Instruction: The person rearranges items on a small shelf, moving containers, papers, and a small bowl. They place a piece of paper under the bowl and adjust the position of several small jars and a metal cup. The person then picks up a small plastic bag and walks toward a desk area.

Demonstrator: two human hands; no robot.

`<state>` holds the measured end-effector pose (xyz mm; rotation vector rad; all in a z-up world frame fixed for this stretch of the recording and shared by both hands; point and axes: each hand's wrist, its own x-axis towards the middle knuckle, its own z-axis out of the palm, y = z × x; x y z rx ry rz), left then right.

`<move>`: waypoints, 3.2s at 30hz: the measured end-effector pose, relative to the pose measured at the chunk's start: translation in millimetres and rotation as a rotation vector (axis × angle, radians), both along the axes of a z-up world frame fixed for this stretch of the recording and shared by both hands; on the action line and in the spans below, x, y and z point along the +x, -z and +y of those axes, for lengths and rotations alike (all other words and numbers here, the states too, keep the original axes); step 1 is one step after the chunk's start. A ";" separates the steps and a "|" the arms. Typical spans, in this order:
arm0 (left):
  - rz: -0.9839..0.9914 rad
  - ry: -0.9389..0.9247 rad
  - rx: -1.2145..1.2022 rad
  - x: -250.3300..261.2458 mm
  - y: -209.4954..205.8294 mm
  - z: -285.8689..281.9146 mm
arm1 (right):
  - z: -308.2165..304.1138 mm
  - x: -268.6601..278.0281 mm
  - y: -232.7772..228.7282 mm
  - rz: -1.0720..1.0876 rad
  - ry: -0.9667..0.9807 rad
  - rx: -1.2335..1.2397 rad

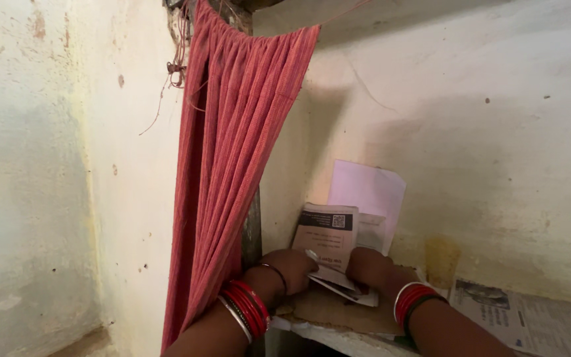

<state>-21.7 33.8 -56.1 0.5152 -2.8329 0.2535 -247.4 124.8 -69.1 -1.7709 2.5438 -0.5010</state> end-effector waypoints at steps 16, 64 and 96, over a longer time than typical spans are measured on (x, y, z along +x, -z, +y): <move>0.304 -0.104 0.040 3.8 -11.3 8.5 | -5.2 -15.3 -12.7 -0.495 -0.049 -0.615; 0.701 -0.304 -0.438 23.1 -178.5 155.6 | 206.3 -64.9 -55.0 -0.019 0.135 -0.329; 0.594 -0.009 -0.216 -165.5 -120.3 306.7 | 396.8 -127.0 -153.2 -0.274 0.435 -0.984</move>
